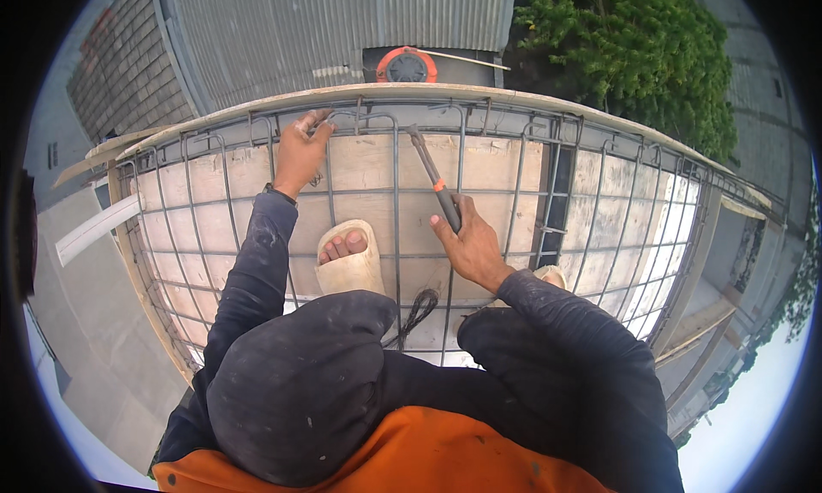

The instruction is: The person uses pliers to twist and cut thin wire to secure steel reinforcement bars for a concrete slab.

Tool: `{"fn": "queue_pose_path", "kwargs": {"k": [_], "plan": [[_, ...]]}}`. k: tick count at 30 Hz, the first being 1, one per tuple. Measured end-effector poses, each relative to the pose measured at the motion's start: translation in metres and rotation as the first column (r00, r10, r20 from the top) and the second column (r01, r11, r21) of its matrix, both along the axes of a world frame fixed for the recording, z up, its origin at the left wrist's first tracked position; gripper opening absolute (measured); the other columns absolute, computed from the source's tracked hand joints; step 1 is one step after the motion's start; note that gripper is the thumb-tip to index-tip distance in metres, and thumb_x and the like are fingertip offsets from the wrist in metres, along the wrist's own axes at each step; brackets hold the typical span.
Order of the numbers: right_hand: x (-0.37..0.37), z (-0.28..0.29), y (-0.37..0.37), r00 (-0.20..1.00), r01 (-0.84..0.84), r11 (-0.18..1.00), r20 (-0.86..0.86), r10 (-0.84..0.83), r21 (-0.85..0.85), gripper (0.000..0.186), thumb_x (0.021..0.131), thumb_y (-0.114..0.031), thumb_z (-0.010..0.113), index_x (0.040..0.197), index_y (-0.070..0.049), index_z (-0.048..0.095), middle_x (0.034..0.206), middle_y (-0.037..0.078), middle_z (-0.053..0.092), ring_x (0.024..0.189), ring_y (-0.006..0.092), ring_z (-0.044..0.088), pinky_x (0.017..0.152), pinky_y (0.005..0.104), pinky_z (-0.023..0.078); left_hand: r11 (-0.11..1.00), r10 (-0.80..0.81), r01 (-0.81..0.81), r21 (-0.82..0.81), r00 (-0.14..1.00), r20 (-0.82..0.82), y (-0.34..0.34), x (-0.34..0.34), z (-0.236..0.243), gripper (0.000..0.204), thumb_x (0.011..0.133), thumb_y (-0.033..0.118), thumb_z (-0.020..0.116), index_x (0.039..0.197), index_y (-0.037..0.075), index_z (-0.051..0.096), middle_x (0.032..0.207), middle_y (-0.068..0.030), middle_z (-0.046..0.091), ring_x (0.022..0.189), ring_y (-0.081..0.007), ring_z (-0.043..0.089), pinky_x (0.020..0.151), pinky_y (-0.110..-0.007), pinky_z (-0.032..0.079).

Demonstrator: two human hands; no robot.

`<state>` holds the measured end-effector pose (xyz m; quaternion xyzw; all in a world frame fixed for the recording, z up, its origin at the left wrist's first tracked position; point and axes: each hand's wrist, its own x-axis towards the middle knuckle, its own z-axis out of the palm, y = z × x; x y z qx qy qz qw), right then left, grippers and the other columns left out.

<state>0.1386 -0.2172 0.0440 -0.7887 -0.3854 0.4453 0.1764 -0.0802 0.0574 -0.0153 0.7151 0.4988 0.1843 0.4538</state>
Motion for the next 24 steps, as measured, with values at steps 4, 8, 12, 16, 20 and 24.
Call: {"fn": "queue_pose_path", "kwargs": {"k": [4,8,12,16,20,24], "plan": [[0.013,0.020,-0.002,0.997,-0.079,0.997,0.012,0.078,0.027,0.066,0.103,-0.048,0.066,0.143,0.002,0.051,0.122,0.026,0.067,0.110,0.0417,0.070,0.096,0.0491,0.055,0.997,0.015,-0.008,0.080,0.996,-0.092,-0.010,0.011,0.007,0.035,0.099,0.023,0.065,0.124,0.002,0.075,0.112,-0.0228,0.078,0.104,-0.0376,0.076,0.092,-0.040,0.057],[0.031,0.016,-0.003,0.978,-0.193,0.979,0.094,0.186,0.071,0.066,0.101,-0.045,0.068,0.144,0.002,0.051,0.125,0.024,0.065,0.116,0.0405,0.066,0.098,0.0496,0.054,0.994,0.019,-0.010,0.110,0.997,-0.079,-0.009,0.008,0.004,0.035,0.099,0.024,0.064,0.124,0.003,0.075,0.111,-0.0228,0.078,0.102,-0.0381,0.076,0.090,-0.040,0.057],[0.047,0.017,-0.006,0.943,-0.271,0.960,0.223,0.249,0.074,0.065,0.097,-0.040,0.075,0.144,-0.001,0.053,0.121,0.021,0.064,0.113,0.0379,0.066,0.096,0.0481,0.056,0.997,0.027,-0.021,0.069,0.996,-0.089,-0.010,0.010,0.002,0.035,0.100,0.025,0.063,0.125,0.004,0.075,0.112,-0.0215,0.078,0.101,-0.0384,0.076,0.090,-0.040,0.057],[0.066,0.013,-0.011,0.892,-0.355,0.928,0.338,0.302,0.109,0.065,0.093,-0.036,0.080,0.144,-0.003,0.055,0.118,0.018,0.062,0.109,0.0362,0.065,0.092,0.0470,0.056,0.995,0.032,-0.023,0.099,0.995,-0.092,-0.009,0.007,0.003,0.034,0.101,0.025,0.063,0.124,0.004,0.076,0.113,-0.0191,0.079,0.103,-0.0356,0.077,0.091,-0.039,0.057],[0.087,0.006,-0.034,0.902,-0.331,0.935,0.332,0.274,0.127,0.067,0.091,-0.035,0.082,0.143,-0.002,0.055,0.117,0.018,0.060,0.110,0.0378,0.063,0.094,0.0475,0.054,0.980,0.044,-0.013,0.198,0.987,-0.154,-0.010,0.004,0.016,0.034,0.104,0.026,0.062,0.124,0.003,0.075,0.114,-0.0160,0.080,0.106,-0.0303,0.077,0.093,-0.037,0.056],[0.107,0.005,-0.066,0.910,-0.294,0.946,0.345,0.231,0.140,0.068,0.090,-0.034,0.083,0.142,-0.001,0.054,0.117,0.019,0.060,0.112,0.0383,0.061,0.098,0.0472,0.051,0.972,0.162,-0.166,0.164,0.986,0.036,-0.016,-0.013,0.029,0.035,0.108,0.028,0.059,0.127,0.001,0.073,0.102,-0.0093,0.078,0.085,-0.0178,0.074,0.077,-0.029,0.057]]}}
